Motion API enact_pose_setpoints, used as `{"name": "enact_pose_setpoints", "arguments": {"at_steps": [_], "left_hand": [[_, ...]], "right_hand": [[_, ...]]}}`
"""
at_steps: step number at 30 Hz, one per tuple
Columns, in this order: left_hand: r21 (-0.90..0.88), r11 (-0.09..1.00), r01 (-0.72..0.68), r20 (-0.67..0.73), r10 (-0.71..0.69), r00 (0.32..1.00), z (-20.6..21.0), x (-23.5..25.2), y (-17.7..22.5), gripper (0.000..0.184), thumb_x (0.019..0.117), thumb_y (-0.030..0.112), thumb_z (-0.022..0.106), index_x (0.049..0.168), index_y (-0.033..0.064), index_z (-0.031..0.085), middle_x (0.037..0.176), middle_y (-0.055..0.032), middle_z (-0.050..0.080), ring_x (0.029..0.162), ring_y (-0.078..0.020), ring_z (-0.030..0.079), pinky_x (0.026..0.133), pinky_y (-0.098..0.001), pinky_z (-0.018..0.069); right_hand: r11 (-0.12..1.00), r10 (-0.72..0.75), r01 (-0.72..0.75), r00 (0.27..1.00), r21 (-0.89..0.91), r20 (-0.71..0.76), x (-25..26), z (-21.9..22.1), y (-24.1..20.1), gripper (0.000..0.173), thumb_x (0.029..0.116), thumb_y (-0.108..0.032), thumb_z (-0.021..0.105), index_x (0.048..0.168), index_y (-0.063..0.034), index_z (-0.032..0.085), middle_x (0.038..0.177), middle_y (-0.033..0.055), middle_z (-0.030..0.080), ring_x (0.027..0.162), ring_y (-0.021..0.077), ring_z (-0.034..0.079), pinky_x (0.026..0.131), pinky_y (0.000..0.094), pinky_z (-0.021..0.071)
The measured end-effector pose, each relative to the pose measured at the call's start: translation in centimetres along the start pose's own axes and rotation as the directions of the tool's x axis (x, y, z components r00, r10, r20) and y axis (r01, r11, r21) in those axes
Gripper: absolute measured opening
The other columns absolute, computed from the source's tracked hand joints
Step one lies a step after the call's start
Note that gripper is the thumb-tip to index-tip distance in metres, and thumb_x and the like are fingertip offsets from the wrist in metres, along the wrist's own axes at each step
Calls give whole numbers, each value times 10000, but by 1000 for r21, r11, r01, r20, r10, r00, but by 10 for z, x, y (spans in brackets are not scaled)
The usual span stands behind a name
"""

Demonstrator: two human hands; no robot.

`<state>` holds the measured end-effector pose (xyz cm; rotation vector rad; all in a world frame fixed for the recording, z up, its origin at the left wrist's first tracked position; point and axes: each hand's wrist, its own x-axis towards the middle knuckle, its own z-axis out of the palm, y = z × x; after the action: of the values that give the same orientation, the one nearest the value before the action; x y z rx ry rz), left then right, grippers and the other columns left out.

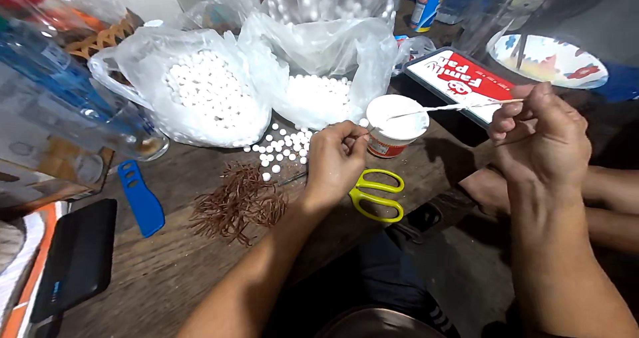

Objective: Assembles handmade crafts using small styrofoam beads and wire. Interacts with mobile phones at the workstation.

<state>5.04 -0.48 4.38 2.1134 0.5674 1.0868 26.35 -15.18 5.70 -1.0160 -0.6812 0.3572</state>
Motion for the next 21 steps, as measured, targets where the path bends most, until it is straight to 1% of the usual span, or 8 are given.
{"name": "enact_pose_setpoints", "arguments": {"at_steps": [4, 11, 15, 21], "left_hand": [[13, 1000, 4, 17, -4, 1000, 3, -2, 1, 55, 931, 25, 673, 920, 8, 724, 733, -26, 637, 592, -6, 531, 561, -155, 442], [9, 1000, -24, -2, 25, 1000, 3, -2, 0, 62, 925, 12, 664, 902, -4, 720, 717, -19, 632, 590, 17, 522, 564, -134, 427], [7, 1000, -27, -1, 27, 1000, 2, -2, 1, 66, 929, 20, 662, 906, 8, 723, 715, -8, 636, 584, 23, 525, 555, -129, 430], [17, 999, -28, -2, 28, 1000, 0, -1, -1, 63, 933, 30, 668, 904, 13, 722, 724, -16, 643, 588, 5, 536, 552, -146, 434]], "right_hand": [[1000, 13, -13, 999, 25, 31, -2, 3, 3, 393, 1114, -155, 335, 935, -131, 685, 732, -82, 669, 578, 4, 610, 562, 140, 533], [999, 29, -29, 999, 27, 18, -2, 6, 9, 396, 1111, -134, 327, 930, -115, 679, 724, -78, 664, 573, 7, 608, 555, 145, 534], [999, 28, -28, 1000, 25, 8, -2, 6, 10, 396, 1112, -132, 331, 926, -101, 679, 713, -69, 658, 565, 16, 608, 547, 149, 533], [1000, 11, -11, 999, -15, 37, -4, 3, 10, 399, 1107, -132, 326, 928, -113, 682, 720, -74, 662, 565, 9, 604, 543, 148, 532]]}}
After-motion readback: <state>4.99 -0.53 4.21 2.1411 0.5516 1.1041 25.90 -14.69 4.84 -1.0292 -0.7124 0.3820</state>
